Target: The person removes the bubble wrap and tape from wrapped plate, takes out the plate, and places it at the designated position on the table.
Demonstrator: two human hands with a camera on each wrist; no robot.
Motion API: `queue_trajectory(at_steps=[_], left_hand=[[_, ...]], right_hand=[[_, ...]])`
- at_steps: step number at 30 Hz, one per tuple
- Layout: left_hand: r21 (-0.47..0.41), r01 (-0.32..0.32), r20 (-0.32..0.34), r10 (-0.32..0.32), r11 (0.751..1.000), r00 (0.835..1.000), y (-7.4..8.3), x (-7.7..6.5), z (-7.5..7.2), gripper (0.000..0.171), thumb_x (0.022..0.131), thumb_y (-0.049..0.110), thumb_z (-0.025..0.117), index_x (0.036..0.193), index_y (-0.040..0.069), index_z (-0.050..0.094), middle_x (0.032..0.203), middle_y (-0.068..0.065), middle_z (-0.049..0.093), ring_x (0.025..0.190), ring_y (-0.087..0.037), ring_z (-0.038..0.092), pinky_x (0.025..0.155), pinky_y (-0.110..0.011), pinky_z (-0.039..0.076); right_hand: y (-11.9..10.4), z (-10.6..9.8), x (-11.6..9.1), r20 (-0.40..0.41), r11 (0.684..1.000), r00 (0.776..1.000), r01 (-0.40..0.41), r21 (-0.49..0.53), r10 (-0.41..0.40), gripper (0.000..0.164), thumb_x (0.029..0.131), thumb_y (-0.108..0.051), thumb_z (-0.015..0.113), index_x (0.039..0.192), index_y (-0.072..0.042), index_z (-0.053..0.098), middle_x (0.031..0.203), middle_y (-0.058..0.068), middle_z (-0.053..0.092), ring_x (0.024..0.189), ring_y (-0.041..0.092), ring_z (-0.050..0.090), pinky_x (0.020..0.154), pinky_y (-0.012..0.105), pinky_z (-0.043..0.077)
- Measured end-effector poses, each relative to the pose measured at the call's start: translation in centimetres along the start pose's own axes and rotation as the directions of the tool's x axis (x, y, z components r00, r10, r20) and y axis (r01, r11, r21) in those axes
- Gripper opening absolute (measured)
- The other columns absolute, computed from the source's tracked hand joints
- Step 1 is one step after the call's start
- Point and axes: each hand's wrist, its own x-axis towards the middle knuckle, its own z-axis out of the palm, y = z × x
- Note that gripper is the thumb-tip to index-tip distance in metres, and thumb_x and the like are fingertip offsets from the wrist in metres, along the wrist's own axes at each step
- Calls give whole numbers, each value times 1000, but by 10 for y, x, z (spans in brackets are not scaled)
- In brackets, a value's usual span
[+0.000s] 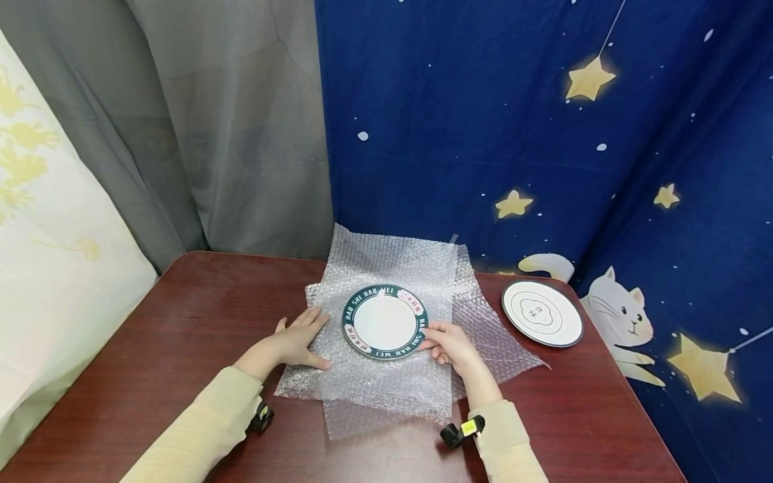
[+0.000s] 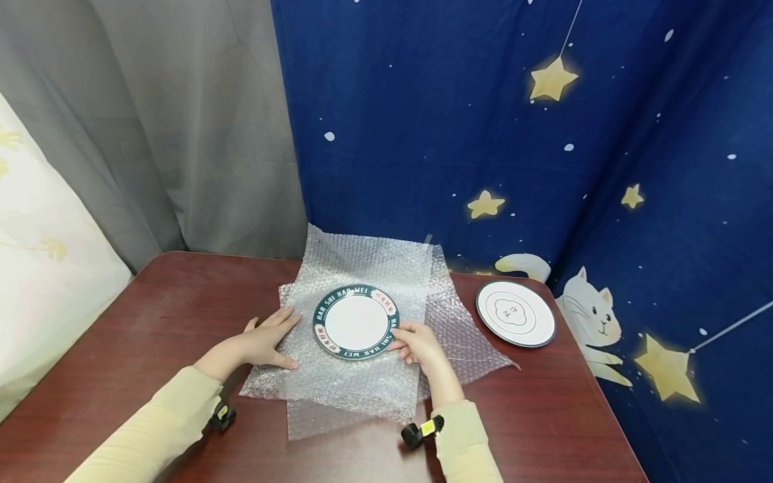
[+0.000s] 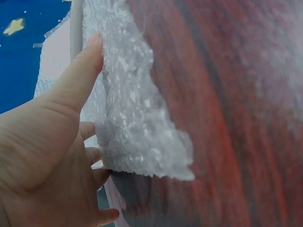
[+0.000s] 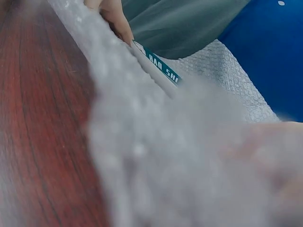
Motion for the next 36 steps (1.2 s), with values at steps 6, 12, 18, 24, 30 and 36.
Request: queue_trajectory(at_steps=[6, 12, 18, 24, 30, 36], left_hand=[[-18, -1, 3, 1, 1000, 1000, -2, 0, -1, 109, 72, 55, 77, 151, 1, 25, 156, -22, 9, 142, -40, 8, 100, -72, 4], [-36, 9, 4, -9, 999, 1000, -1, -1, -1, 108, 72, 54, 78, 151, 2, 24, 156, -22, 9, 142, -39, 7, 100, -72, 4], [-56, 10, -2, -10, 998, 1000, -2, -1, 0, 108, 72, 52, 78, 151, 2, 24, 157, -22, 8, 142, -39, 6, 100, -72, 4], [-65, 4, -4, -4, 998, 1000, -2, -1, 2, 108, 72, 53, 78, 151, 2, 24, 157, -21, 7, 142, -39, 6, 101, -72, 4], [-66, 2, -9, -3, 998, 1000, -2, -1, 2, 108, 71, 53, 79, 151, 2, 25, 157, -21, 8, 142, -39, 7, 101, -72, 4], [-65, 6, -1, -6, 998, 1000, -2, -1, 1, 108, 72, 53, 78, 151, 3, 25, 157, -21, 8, 143, -38, 6, 102, -71, 3]], right_hand=[[-1, 4, 0, -40, 1000, 999, 6, -23, -7, 39, 94, -10, 60, 126, 10, 53, 71, 10, 69, 41, 3, 42, 38, 17, 33], [1, 6, 3, -63, 999, 998, 18, -43, -20, 34, 92, -8, 60, 122, 9, 57, 68, 9, 68, 40, 3, 38, 38, 17, 32], [1, 7, 2, -84, 996, 996, 29, -82, -36, 12, 91, -6, 59, 97, 4, 63, 67, 10, 68, 40, 4, 35, 39, 17, 30], [-2, 8, -6, -77, 993, 996, 46, -108, -55, 15, 89, -2, 56, 75, 1, 60, 65, 11, 67, 41, 5, 33, 40, 18, 29], [5, 6, -4, -84, 994, 994, 55, -96, -63, 20, 87, -3, 55, 67, -2, 58, 61, 7, 65, 41, 6, 32, 40, 19, 29], [6, 6, -5, -84, 996, 994, 66, -62, -71, 22, 87, -2, 53, 65, -2, 57, 61, 9, 65, 41, 6, 32, 40, 19, 28]])
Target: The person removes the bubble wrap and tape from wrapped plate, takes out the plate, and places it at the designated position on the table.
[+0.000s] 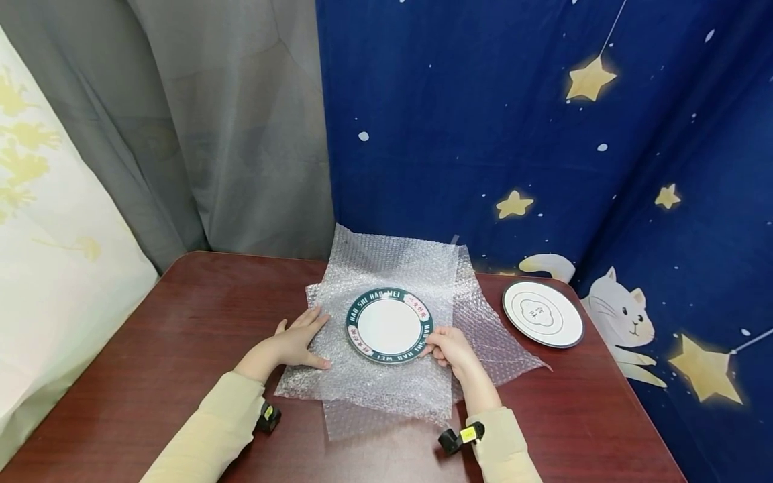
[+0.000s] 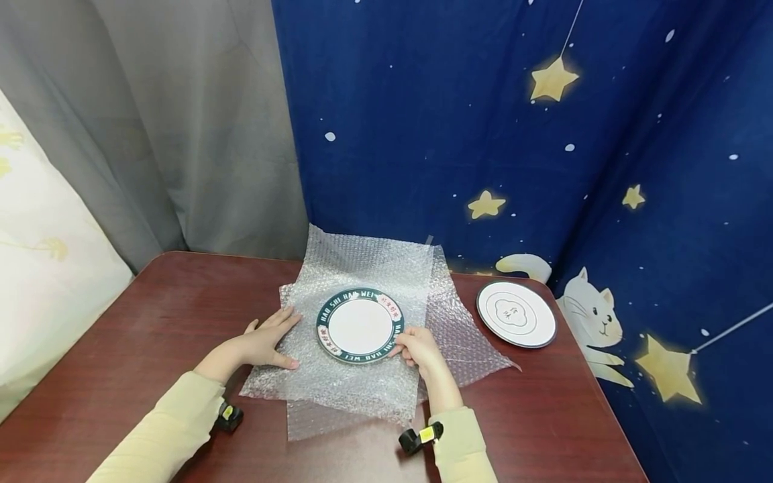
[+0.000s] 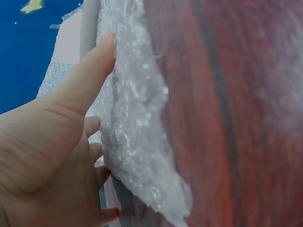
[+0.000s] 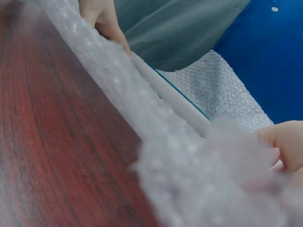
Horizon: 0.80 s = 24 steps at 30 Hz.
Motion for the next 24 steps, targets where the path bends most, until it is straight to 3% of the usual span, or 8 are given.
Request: queue_trajectory(at_steps=[8, 24], left_hand=[[-9, -1, 2, 1, 1000, 1000, 1, -1, -1, 108, 72, 53, 78, 151, 3, 24, 157, -21, 7, 142, -39, 6, 101, -71, 3], [-8, -11, -6, 11, 1000, 1000, -1, 0, 0, 108, 72, 53, 78, 151, 3, 24, 157, -22, 8, 142, -40, 6, 100, -72, 4]], right_hand=[[-1, 0, -2, -2, 999, 1000, 0, 39, 0, 23, 87, -1, 51, 66, -3, 57, 60, 8, 65, 39, 6, 31, 39, 18, 28], [-10, -4, -7, -90, 997, 996, 7, 80, 0, 21, 87, 0, 52, 67, -3, 57, 62, 10, 65, 41, 6, 29, 41, 19, 26]])
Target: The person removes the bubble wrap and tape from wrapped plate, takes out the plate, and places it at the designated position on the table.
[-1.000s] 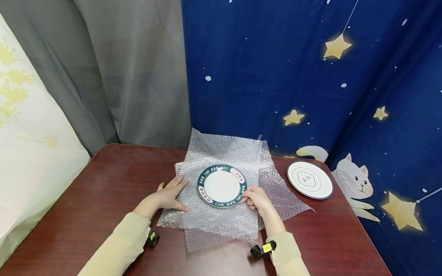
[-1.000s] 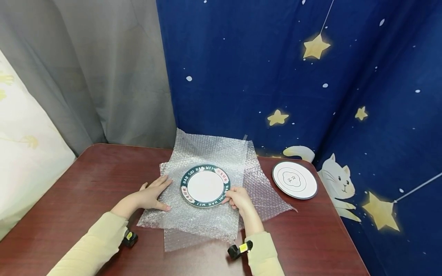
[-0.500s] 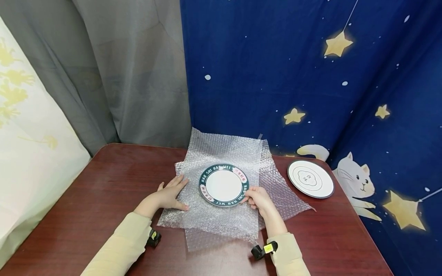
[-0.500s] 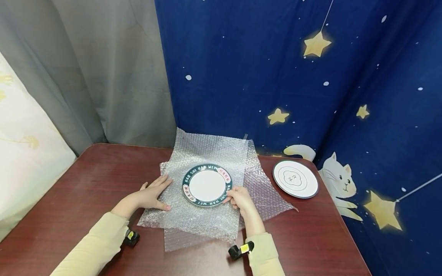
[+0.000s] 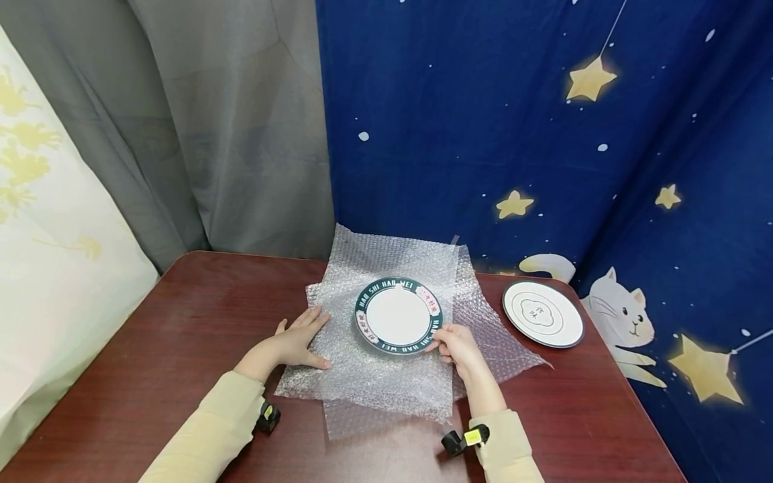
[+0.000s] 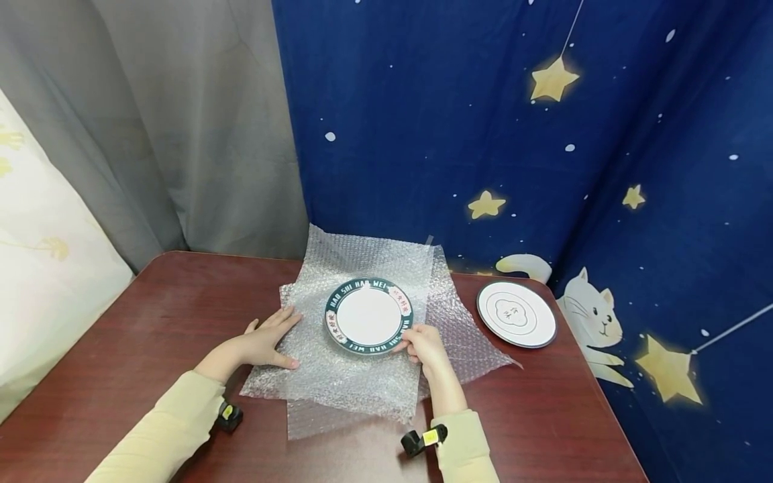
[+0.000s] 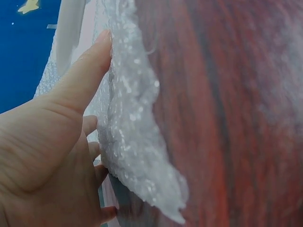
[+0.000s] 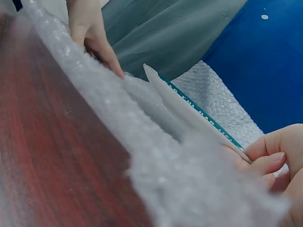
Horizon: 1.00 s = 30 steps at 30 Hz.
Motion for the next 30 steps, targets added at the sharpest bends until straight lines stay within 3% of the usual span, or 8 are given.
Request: queue_trajectory(at_steps=[8, 17, 30], left_hand=[[4, 3, 4, -3, 1000, 1000, 0, 0, 0, 108, 72, 53, 78, 151, 3, 23, 157, -21, 7, 142, -39, 6, 101, -72, 3], [3, 3, 11, -3, 1000, 1000, 0, -1, 0, 108, 73, 53, 77, 152, 4, 22, 157, -21, 6, 143, -38, 5, 101, -71, 2], [-6, 0, 6, 0, 1000, 1000, 1, -1, 1, 107, 73, 51, 77, 152, 3, 22, 157, -21, 6, 143, -39, 5, 101, -71, 2]], right_hand=[[-6, -10, -3, -50, 1000, 999, 18, -1, -18, 21, 88, 1, 52, 68, -3, 56, 66, 11, 67, 42, 7, 29, 43, 20, 26], [-10, -23, -3, -113, 996, 993, 22, 84, -13, 21, 88, 2, 52, 68, -3, 57, 64, 11, 67, 41, 6, 28, 42, 19, 26], [-17, -45, -6, -180, 992, 984, 37, 118, -16, 26, 89, 1, 52, 65, -6, 56, 63, 7, 66, 40, 6, 27, 42, 18, 25]])
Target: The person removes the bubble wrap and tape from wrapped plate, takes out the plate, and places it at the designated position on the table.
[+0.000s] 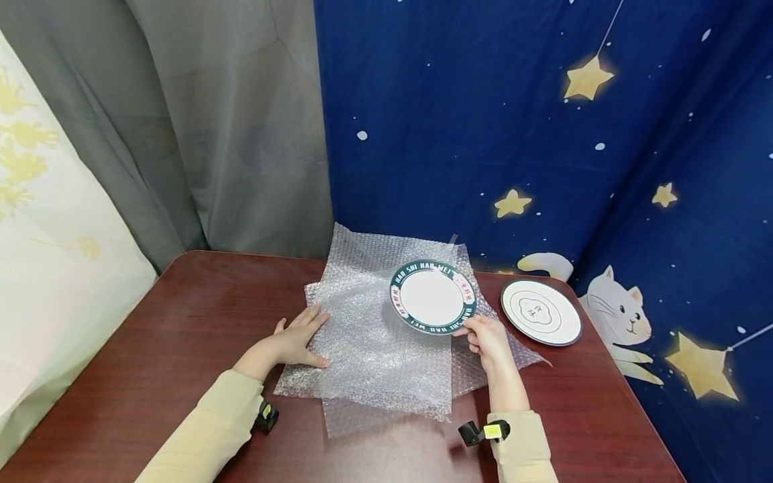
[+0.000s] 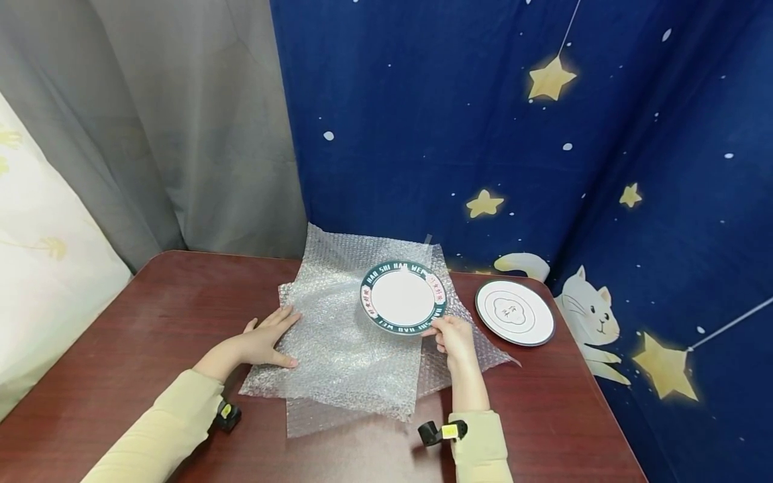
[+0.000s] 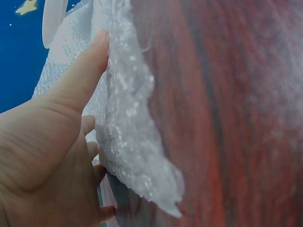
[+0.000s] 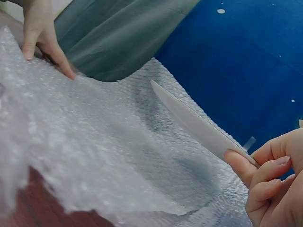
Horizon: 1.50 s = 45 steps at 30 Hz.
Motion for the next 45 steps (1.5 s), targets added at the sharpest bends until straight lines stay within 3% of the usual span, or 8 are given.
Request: queue_trajectory(at_steps=[13, 45], left_hand=[[-4, -8, 1, 8, 1000, 1000, -4, 1, 1, 108, 73, 54, 76, 152, 4, 21, 157, -21, 5, 143, -38, 4, 101, -71, 1], [-5, -18, -10, 18, 1000, 1000, -2, -1, 1, 108, 73, 54, 76, 152, 3, 22, 157, -21, 7, 142, -39, 5, 100, -72, 2]], right_hand=[[-12, -22, -4, -60, 994, 998, -6, 109, 13, 12, 92, 1, 50, 85, -1, 60, 61, 4, 66, 43, 6, 32, 42, 18, 26], [-18, -61, -6, -245, 974, 969, 52, 219, 4, 22, 93, 2, 50, 75, -5, 62, 58, 3, 66, 41, 4, 33, 40, 16, 25]])
